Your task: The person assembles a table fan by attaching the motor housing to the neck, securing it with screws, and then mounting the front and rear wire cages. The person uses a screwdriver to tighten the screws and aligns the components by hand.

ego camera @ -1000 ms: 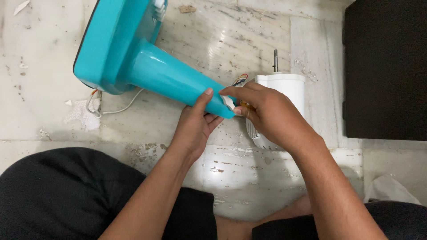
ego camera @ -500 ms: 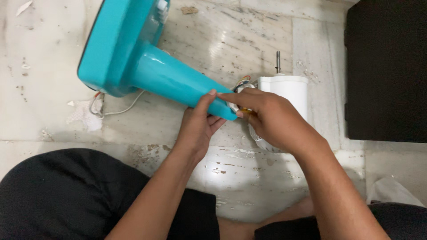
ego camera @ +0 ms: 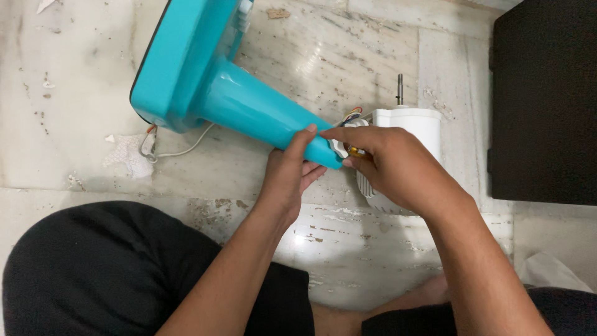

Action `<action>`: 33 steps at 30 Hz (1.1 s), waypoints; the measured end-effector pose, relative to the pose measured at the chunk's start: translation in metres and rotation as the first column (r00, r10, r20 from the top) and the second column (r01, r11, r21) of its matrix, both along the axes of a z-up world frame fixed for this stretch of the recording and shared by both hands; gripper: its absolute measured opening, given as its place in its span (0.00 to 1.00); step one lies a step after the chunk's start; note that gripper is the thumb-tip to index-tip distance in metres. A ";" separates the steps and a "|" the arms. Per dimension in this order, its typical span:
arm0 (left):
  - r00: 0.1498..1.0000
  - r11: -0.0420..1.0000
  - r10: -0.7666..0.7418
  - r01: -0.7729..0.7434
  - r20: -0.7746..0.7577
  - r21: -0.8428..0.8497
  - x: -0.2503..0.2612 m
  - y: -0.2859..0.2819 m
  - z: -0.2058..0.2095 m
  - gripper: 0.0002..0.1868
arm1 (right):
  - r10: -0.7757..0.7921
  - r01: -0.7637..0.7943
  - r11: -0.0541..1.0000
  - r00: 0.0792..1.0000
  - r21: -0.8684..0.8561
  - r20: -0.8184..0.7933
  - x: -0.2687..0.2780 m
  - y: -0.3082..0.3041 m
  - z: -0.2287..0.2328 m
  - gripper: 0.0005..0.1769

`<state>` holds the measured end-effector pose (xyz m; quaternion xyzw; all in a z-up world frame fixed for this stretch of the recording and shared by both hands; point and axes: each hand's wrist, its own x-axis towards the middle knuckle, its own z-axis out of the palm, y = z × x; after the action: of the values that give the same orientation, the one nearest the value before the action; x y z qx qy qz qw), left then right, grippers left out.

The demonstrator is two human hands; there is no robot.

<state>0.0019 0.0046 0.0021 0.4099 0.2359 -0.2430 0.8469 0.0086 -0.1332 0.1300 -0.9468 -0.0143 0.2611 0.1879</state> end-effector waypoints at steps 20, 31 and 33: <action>0.995 0.984 0.100 -0.098 0.002 -0.146 -0.012 -0.011 -0.006 0.25 | -0.053 0.020 0.998 0.800 0.063 0.597 -0.020 0.009 -0.049 0.13; 0.995 0.982 0.100 -0.097 0.012 -0.160 -0.016 -0.015 -0.007 0.29 | -0.121 0.108 0.983 0.990 0.148 0.079 -0.003 -0.005 -0.018 0.21; 0.996 0.989 0.079 -0.075 0.029 -0.129 -0.015 -0.014 -0.007 0.31 | -0.074 0.061 0.982 0.995 0.176 0.066 -0.001 -0.009 -0.009 0.23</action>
<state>-0.0136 -0.0098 -0.0048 0.3496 0.2210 -0.2175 0.8841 0.0074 -0.1427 0.1213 -0.9354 -0.0116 0.2181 0.2781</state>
